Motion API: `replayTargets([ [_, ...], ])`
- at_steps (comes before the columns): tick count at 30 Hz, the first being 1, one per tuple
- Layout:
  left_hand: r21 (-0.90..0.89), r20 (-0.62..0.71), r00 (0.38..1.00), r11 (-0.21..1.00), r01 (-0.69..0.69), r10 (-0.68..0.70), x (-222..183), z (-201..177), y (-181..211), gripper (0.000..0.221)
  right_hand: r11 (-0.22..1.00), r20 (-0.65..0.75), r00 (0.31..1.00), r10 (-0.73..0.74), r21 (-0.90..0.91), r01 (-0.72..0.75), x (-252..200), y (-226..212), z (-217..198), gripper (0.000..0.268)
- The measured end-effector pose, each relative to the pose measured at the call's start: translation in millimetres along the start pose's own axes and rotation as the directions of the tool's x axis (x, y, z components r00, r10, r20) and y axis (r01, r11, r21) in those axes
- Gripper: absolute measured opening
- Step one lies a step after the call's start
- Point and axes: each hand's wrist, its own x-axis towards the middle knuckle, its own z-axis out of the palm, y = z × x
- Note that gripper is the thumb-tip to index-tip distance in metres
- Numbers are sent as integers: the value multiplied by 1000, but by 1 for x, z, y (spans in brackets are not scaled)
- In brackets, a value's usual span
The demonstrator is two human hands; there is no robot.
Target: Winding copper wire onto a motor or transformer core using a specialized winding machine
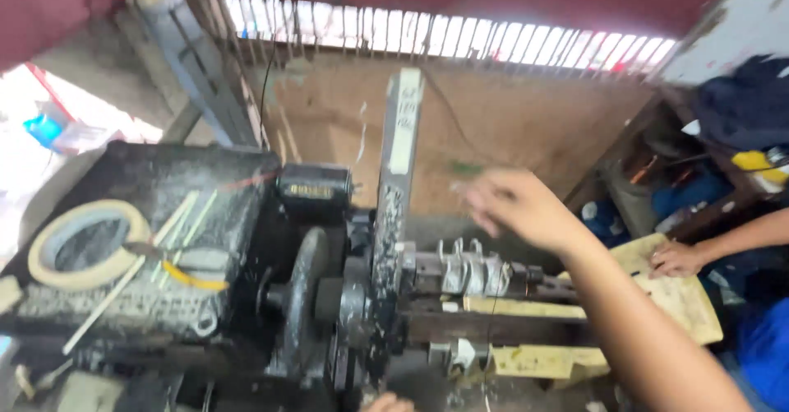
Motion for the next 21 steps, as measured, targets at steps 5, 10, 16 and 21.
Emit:
replayTargets([
  [5,781,80,689,384,-493,721,16,-136,162,35,901,172,905,389,135,-413,85,36,53,18],
  [10,746,171,639,325,-581,750,49,-107,74,23,900,277,918,284,253,-355,110,55,111,14],
  [16,674,193,768,486,-556,611,38,-109,85,11,731,378,846,-377,682,21,143,96,141,46],
  [21,483,186,954,823,-297,235,14,-85,78,15,860,311,942,-125,508,-54,152,102,129,34],
])
